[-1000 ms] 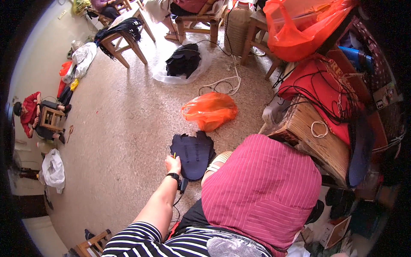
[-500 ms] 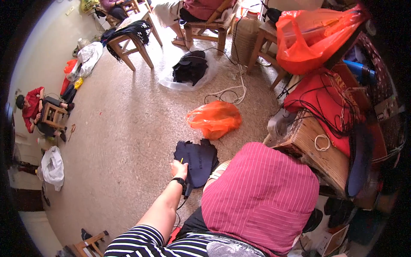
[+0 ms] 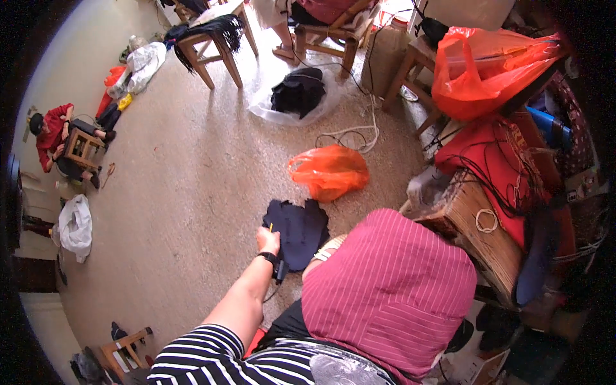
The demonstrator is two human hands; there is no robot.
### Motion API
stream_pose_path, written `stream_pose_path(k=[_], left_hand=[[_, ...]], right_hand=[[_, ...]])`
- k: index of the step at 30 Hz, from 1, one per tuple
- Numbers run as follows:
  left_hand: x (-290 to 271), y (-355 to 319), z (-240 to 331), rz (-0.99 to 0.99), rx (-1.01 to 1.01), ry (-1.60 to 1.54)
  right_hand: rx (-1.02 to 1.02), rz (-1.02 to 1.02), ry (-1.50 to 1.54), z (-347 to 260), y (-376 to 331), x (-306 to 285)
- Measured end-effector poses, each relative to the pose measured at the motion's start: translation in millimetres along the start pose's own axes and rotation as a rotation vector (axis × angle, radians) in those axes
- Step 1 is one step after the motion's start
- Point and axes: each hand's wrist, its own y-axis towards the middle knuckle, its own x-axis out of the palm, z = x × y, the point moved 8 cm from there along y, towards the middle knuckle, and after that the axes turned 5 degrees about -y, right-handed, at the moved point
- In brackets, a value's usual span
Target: Manually lacing a shoe upper component using a threading tool.
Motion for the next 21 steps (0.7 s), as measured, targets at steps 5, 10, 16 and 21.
stream_pose_path(k=[5,10,16,21], left_hand=[[-7,0,-6,-0.142,0.1,0.008],[-8,-13,-5,-0.157,0.186,0.027],[-35,-46,73,-0.347,0.475,-0.387],[-102,-127,210,-0.563,0.633,-0.816]], right_hand=[[0.041,0.006,-0.016,-45,-3,12],[0.042,-0.012,0.077,-62,-10,28],[0.005,-0.058,0.181,-98,-25,44],[-0.073,-0.137,0.281,-127,-40,57]])
